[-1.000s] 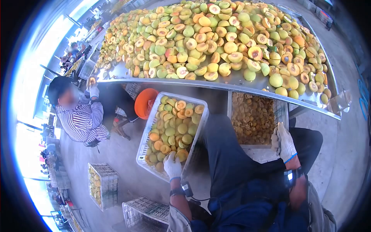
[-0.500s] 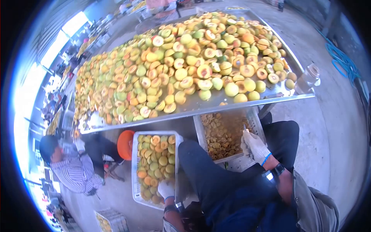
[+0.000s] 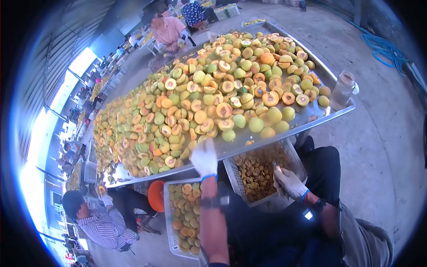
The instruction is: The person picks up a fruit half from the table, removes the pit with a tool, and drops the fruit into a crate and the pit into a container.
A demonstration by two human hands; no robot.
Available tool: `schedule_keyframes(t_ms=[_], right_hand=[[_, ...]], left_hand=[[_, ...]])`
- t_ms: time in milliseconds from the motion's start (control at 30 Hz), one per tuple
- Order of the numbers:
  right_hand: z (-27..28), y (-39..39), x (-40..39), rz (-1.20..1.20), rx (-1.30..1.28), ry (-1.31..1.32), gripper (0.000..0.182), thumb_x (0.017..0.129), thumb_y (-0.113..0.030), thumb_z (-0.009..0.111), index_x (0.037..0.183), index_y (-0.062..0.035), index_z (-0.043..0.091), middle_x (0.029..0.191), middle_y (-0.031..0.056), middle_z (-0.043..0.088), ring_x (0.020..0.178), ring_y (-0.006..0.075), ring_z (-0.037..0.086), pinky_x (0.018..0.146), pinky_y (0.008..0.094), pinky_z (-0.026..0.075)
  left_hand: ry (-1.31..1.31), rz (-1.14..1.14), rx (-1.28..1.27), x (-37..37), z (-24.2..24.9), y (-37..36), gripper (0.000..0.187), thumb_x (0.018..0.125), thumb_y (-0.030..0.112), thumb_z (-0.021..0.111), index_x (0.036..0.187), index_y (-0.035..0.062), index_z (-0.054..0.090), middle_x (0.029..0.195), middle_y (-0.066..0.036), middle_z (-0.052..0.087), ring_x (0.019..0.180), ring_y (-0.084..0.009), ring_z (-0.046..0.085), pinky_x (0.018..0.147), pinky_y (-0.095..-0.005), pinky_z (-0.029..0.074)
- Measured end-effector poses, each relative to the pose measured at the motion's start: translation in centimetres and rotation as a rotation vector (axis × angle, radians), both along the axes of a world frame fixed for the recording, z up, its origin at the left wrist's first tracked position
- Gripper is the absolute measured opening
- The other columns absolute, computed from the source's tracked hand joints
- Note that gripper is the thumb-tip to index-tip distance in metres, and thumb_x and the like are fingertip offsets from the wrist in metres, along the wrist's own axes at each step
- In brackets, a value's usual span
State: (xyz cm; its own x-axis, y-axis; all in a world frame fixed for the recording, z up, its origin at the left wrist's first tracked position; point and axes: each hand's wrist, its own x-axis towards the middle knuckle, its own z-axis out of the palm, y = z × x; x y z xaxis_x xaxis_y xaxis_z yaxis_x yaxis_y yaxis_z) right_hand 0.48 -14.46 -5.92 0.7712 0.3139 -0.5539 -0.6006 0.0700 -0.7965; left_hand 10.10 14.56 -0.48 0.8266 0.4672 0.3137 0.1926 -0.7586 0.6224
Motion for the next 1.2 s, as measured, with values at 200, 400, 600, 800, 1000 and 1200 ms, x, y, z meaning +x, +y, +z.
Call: schedule_keyframes(t_ms=[200, 400, 600, 800, 1000, 1200], right_hand=[[0.0, -0.8, -0.1, -0.022, 0.001, -0.026, 0.035, 0.109, -0.042, 0.052, 0.095, -0.0098, 0.055, 0.072, -0.0007, 0.055, 0.05, 0.0091, 0.052, 0.046, 0.0259, 0.042], [-1.8, -0.6, -0.5, 0.039, 0.011, -0.104, 0.034, 0.109, -0.039, 0.053, 0.096, -0.0074, 0.055, 0.071, -0.0007, 0.054, 0.05, 0.0098, 0.053, 0.046, 0.0266, 0.043], [-2.1, -0.6, -0.3, 0.023, -0.005, -0.366, 0.041, 0.108, -0.04, 0.053, 0.107, -0.0006, 0.065, 0.077, 0.0006, 0.061, 0.069, 0.0091, 0.055, 0.063, 0.0291, 0.047], [6.9, -0.7, 0.7, 0.143, -0.048, -0.394, 0.032, 0.109, -0.034, 0.053, 0.098, -0.0051, 0.061, 0.074, -0.0027, 0.054, 0.068, 0.0086, 0.051, 0.064, 0.0299, 0.044], [7.7, 0.3, 0.4, 0.134, -0.269, -0.67, 0.035, 0.105, -0.038, 0.056, 0.105, -0.0037, 0.062, 0.081, 0.0219, 0.067, 0.072, 0.037, 0.066, 0.068, 0.0491, 0.049], [7.9, -0.2, 0.2, 0.228, -0.473, -0.64, 0.039, 0.104, -0.041, 0.056, 0.116, -0.0043, 0.061, 0.094, 0.0316, 0.069, 0.093, 0.0544, 0.065, 0.077, 0.0597, 0.048]], left_hand=[[0.284, 0.097, 0.113, 9.8, -4.1, -3.6, 0.071, 0.09, 0.062, 0.057, 0.101, -0.0058, 0.076, 0.103, -0.032, 0.073, 0.104, -0.0463, 0.066, 0.095, -0.0522, 0.051], [-0.059, -0.007, 0.18, 8.0, -6.0, -5.3, 0.046, 0.079, 0.024, 0.078, 0.116, -0.0016, 0.067, 0.115, -0.023, 0.067, 0.108, -0.0428, 0.064, 0.098, -0.051, 0.05], [-0.148, -0.267, -0.462, -0.1, -3.4, -6.9, 0.036, 0.089, 0.011, 0.067, 0.121, -0.0045, 0.066, 0.106, -0.013, 0.068, 0.097, -0.0264, 0.066, 0.093, -0.0349, 0.053], [-0.221, -0.33, -1.352, -6.6, -2.1, -9.8, 0.045, 0.092, 0.014, 0.064, 0.134, -0.0021, 0.057, 0.123, -0.016, 0.064, 0.115, -0.0244, 0.063, 0.1, -0.0358, 0.051], [-0.251, -0.431, -1.659, -8.8, -2.0, -12.6, 0.043, 0.097, 0.02, 0.056, 0.137, 0.0042, 0.053, 0.134, -0.021, 0.06, 0.128, -0.0394, 0.059, 0.106, -0.0509, 0.05], [-0.227, -0.49, -1.473, -9.6, -1.2, -15.0, 0.057, 0.105, 0.041, 0.054, 0.148, 0.0042, 0.046, 0.141, -0.02, 0.056, 0.131, -0.0428, 0.056, 0.111, -0.055, 0.046]])
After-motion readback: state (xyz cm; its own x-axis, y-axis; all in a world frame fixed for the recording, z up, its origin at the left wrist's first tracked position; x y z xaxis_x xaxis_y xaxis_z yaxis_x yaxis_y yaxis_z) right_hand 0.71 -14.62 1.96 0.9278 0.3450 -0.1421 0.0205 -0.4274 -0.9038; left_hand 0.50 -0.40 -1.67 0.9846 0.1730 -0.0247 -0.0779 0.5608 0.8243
